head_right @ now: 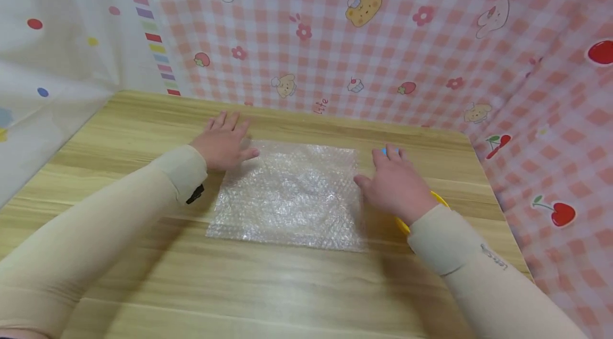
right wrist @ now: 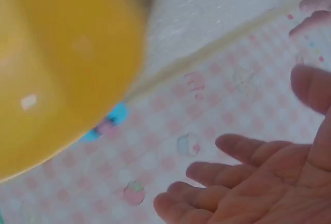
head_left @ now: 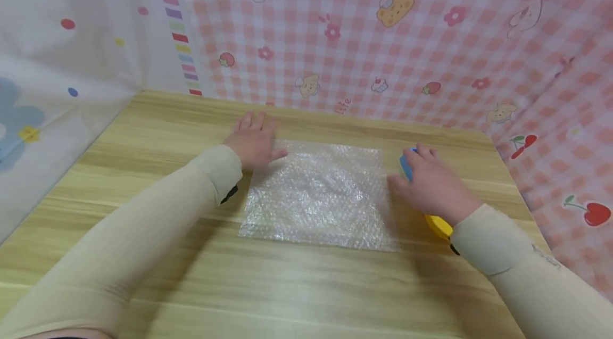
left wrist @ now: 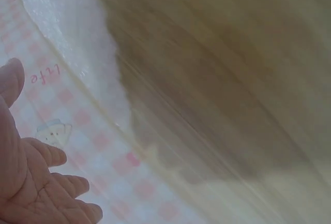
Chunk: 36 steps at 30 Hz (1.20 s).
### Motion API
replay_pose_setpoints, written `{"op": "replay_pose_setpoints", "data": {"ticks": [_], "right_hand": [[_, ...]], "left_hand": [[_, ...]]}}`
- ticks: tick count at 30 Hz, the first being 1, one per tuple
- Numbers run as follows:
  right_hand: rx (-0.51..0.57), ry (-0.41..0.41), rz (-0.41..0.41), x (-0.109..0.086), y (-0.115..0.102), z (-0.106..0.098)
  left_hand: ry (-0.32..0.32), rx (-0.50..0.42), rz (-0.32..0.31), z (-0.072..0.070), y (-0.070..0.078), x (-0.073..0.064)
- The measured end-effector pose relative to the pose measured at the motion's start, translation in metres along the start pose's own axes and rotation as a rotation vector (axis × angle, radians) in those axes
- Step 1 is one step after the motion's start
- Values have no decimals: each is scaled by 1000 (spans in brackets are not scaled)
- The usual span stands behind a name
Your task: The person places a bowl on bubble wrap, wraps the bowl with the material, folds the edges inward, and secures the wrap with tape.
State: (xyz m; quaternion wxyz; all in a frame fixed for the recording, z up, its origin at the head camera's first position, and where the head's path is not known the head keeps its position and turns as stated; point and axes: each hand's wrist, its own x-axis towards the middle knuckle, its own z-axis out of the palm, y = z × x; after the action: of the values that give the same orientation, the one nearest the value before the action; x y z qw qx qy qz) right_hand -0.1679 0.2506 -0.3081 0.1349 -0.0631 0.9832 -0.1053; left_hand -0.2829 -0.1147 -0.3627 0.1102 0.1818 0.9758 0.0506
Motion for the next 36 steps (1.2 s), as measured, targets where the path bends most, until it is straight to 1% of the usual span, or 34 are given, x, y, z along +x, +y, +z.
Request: {"op": "replay_pose_setpoints", "data": {"ticks": [5,8,12,16,23,31,36], "right_hand": [[-66,-23,4,-24,27,7],[-97,-26,10,-38,40,13],[-108,-2,11,-55,52,22],[-122,26,-11,-66,56,31],[-141,24,-28,-72,58,43],[-258,48,-43,-73,56,52],[-288,88,-62,-75,55,55]], "left_hand": [[-3,24,-3,2,-18,-6],[-7,30,-16,2,-25,-11],[-18,16,-29,1,-31,-16],[-26,13,-34,0,-34,-19],[-48,10,-54,-3,-35,-24],[-56,-18,-65,-5,-36,-30],[-71,-18,-64,-1,-42,-26]]}}
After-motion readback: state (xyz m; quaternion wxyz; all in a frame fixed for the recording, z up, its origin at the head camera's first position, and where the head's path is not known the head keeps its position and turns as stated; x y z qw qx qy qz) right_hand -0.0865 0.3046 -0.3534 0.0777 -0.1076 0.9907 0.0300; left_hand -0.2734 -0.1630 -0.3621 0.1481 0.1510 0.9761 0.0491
